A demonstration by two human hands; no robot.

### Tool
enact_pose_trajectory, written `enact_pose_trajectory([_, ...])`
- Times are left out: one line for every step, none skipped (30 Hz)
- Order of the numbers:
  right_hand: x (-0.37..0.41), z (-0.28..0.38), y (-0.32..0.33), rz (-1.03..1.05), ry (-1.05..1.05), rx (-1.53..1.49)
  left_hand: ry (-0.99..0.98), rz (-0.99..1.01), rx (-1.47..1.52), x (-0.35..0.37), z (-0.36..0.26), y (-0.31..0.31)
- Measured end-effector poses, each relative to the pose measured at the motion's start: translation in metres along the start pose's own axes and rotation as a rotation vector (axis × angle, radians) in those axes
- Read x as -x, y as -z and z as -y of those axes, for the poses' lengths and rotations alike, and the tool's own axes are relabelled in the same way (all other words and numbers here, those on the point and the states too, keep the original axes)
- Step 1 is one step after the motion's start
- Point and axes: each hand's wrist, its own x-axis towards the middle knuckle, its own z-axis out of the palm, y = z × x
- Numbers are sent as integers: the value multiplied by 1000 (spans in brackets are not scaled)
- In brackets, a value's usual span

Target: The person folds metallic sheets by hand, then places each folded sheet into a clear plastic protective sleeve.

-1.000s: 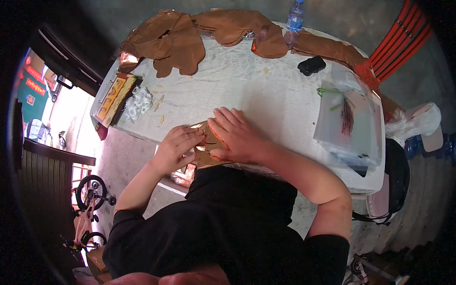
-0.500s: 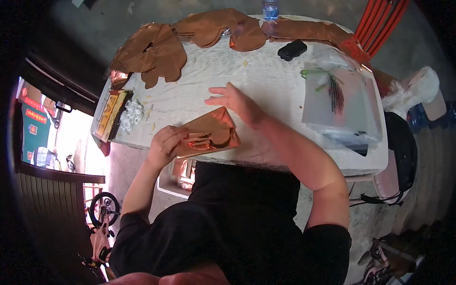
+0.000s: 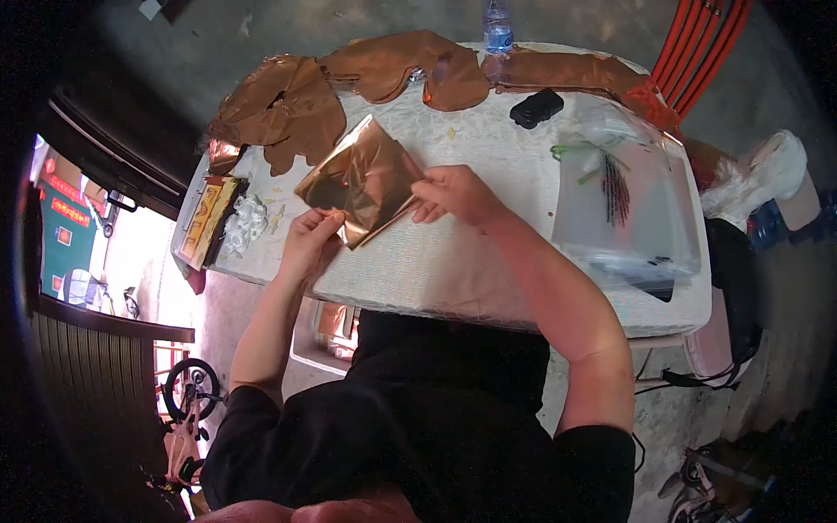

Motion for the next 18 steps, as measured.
enact_pose_trajectory([0,0,2,-57,8,-28,90,51,94,-3,-1,-2])
enact_pose_trajectory([0,0,5,-115,17,-54,117,28,137,-6,-1,-9])
enact_pose_trajectory([1,1,7,-114,16,-53,117,27,139,-9,-3,-14])
enact_pose_trajectory([1,2,9,-161,7,-64,145,39,160,-11,-4,-18])
enact_pose_trajectory([1,3,10,-209,-1,-76,173,53,179,-14,-5,-23])
enact_pose_trajectory([1,2,11,-209,0,-75,172,15,198,-16,-7,-31])
enact_pose_trajectory([0,-1,12,-271,7,-156,172,14,199,-18,-5,-33])
enact_pose_trajectory([-1,-2,12,-334,14,-236,154,34,219,-21,-3,-34])
enact_pose_trajectory([-1,-4,12,-334,14,-234,134,54,238,-25,-1,-37])
enact_pose_trajectory([-2,-6,12,-347,25,-296,96,-28,243,-29,2,-47])
enact_pose_trajectory([-3,-7,12,-358,36,-358,92,-29,245,-32,3,-52])
enact_pose_trajectory([-2,-2,7,-355,37,-356,82,-9,255,-34,4,-56])
enact_pose_trajectory([1,6,-3,-378,25,-342,72,11,265,-35,5,-60])
enact_pose_trajectory([4,10,-10,-401,13,-330,85,27,276,-36,4,-66])
enact_pose_trajectory([4,8,-11,-395,14,-328,81,23,276,-36,4,-68])
enact_pose_trajectory([4,5,-11,-358,32,-327,91,67,263,-36,4,-69])
enact_pose_trajectory([4,1,-9,-322,51,-326,100,111,249,-37,4,-70])
enact_pose_trajectory([5,2,-9,-308,49,-360,116,123,243,-37,2,-71])
